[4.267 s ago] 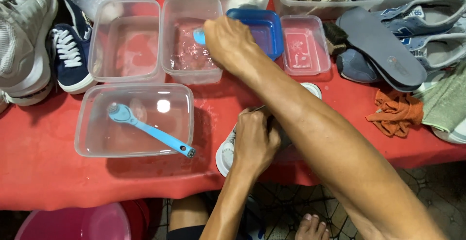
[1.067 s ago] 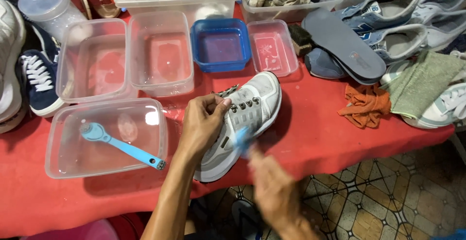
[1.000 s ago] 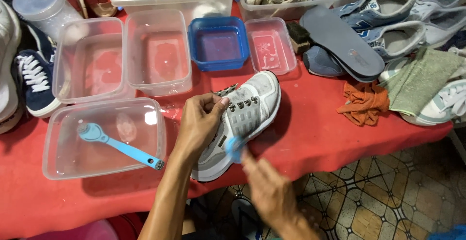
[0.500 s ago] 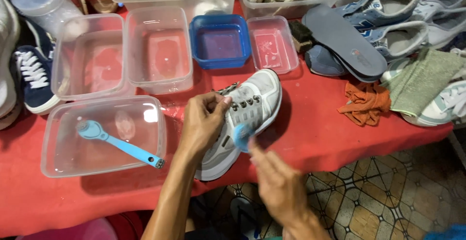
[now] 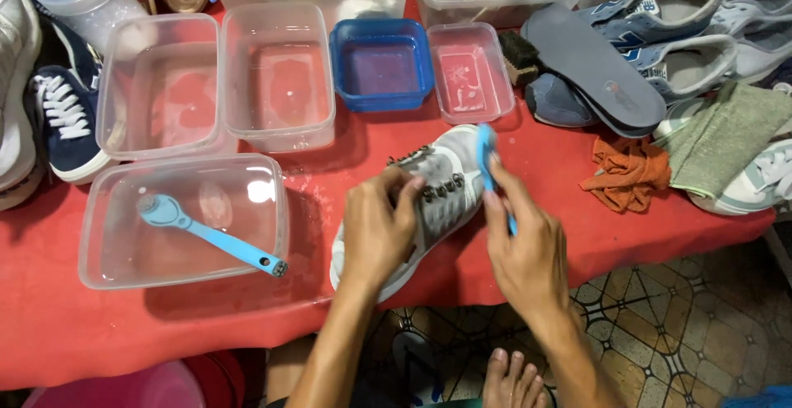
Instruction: The person scrubs a grey sneaker with a blue brush, repeatedly dipping the brush into a container of water. They clean the upper, sides, and sole of the shoe while holding it on a red table.
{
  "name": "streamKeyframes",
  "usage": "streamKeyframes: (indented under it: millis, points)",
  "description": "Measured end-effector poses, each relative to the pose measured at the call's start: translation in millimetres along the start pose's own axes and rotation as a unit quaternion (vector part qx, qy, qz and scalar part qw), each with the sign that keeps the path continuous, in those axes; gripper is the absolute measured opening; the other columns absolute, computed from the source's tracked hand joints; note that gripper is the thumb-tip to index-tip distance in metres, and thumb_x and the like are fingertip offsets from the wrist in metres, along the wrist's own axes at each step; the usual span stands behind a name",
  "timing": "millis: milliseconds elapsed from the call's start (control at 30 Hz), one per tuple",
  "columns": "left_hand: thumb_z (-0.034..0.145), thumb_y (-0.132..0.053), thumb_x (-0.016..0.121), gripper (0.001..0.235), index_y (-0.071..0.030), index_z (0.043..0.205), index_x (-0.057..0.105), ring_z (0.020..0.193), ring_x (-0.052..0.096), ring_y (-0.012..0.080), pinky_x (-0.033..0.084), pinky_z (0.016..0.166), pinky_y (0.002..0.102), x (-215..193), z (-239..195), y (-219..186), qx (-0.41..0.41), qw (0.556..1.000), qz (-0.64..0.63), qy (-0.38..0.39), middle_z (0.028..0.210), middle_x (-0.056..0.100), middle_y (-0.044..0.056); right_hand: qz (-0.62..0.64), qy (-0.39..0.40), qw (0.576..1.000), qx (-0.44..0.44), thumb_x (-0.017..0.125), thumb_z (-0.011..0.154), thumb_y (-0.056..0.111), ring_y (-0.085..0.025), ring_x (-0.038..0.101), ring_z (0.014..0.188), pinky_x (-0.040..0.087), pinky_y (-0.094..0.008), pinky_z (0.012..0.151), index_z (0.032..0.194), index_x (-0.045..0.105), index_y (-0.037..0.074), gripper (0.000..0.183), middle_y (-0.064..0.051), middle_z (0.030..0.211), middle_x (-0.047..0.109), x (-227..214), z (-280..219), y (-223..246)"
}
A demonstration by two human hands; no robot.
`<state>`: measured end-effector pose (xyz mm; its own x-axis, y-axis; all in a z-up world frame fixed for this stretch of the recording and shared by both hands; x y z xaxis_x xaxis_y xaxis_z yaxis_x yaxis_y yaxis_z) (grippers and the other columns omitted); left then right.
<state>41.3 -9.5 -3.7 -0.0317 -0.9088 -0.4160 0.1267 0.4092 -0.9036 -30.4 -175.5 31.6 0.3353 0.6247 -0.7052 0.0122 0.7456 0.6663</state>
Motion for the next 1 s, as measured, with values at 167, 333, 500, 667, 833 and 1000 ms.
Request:
streamKeyframes:
  millis: [167,333,500,667,833,1000]
  points:
    - [0.085,-0.015,0.064,0.013,-0.009,0.076,0.071,0.068,0.073,0.0376,0.054,0.088,0.039,21,-11,20,0.082,0.996,0.027,0.008,0.061,0.069,0.013,-0.028,0.044,0.976,-0.212,0.058,0.099,0.022,-0.039,0.07,0.096,0.057,-0.052,0.076,0.13,0.067,0.015,0.033,-0.014,0.116,0.066,48,70,67]
    - [0.07,-0.007,0.062,0.008,-0.001,0.068,0.067,0.065,0.066,0.048,0.053,0.082,0.049,17,-13,19,0.069,0.997,0.024,0.007,0.057,0.062,0.022,-0.079,0.146,0.945,-0.281,0.049,0.094,0.023,-0.053,0.071,0.077,0.061,-0.063,0.066,0.105,0.077,0.025,0.03,-0.02,0.117,0.05,163,151,111]
    - [0.068,-0.016,0.052,0.031,-0.003,0.05,0.03,0.049,0.056,0.0468,0.032,0.052,0.05,19,-19,12,0.163,0.986,-0.002,-0.045,0.06,0.061,0.026,-0.297,0.201,0.902,-0.241,0.048,0.093,0.012,-0.038,0.072,0.088,0.06,-0.051,0.068,0.112,0.075,0.016,0.034,-0.02,0.111,0.063,246,187,114]
    - [0.059,-0.007,0.05,0.017,0.004,0.06,0.038,0.055,0.038,0.0372,0.029,0.052,0.052,18,-10,13,0.102,0.994,0.009,-0.023,0.057,0.051,0.025,-0.086,0.251,0.933,-0.243,0.05,0.086,-0.001,-0.04,0.07,0.081,0.053,-0.054,0.066,0.104,0.065,0.008,0.026,-0.019,0.091,0.07,157,143,126]
    - [0.071,-0.008,0.05,0.019,-0.001,0.053,0.046,0.061,0.054,0.0549,0.027,0.052,0.058,10,8,22,0.079,0.996,0.016,-0.041,0.065,0.062,0.03,0.014,0.173,0.969,-0.175,0.05,0.101,0.021,-0.019,0.052,0.047,0.036,-0.041,0.048,0.148,0.053,0.021,0.047,-0.006,0.083,0.076,48,78,104]
    - [0.091,-0.019,0.06,0.029,-0.011,0.064,0.056,0.057,0.048,0.0132,0.04,0.058,0.04,-4,18,15,-0.012,1.0,-0.002,0.021,0.055,0.057,0.005,0.068,0.111,0.983,-0.13,0.052,0.099,0.013,-0.032,0.061,0.132,0.05,-0.04,0.106,0.146,0.051,0.008,0.047,-0.018,0.145,0.059,10,4,61]
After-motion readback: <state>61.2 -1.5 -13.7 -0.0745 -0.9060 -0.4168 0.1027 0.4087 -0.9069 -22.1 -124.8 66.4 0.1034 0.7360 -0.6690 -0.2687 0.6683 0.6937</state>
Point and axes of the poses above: each hand's wrist, its own z-axis towards the middle knuckle, its own x-axis out of the palm, y = z × x, the point moved 5 cm from there along z, towards the middle knuckle
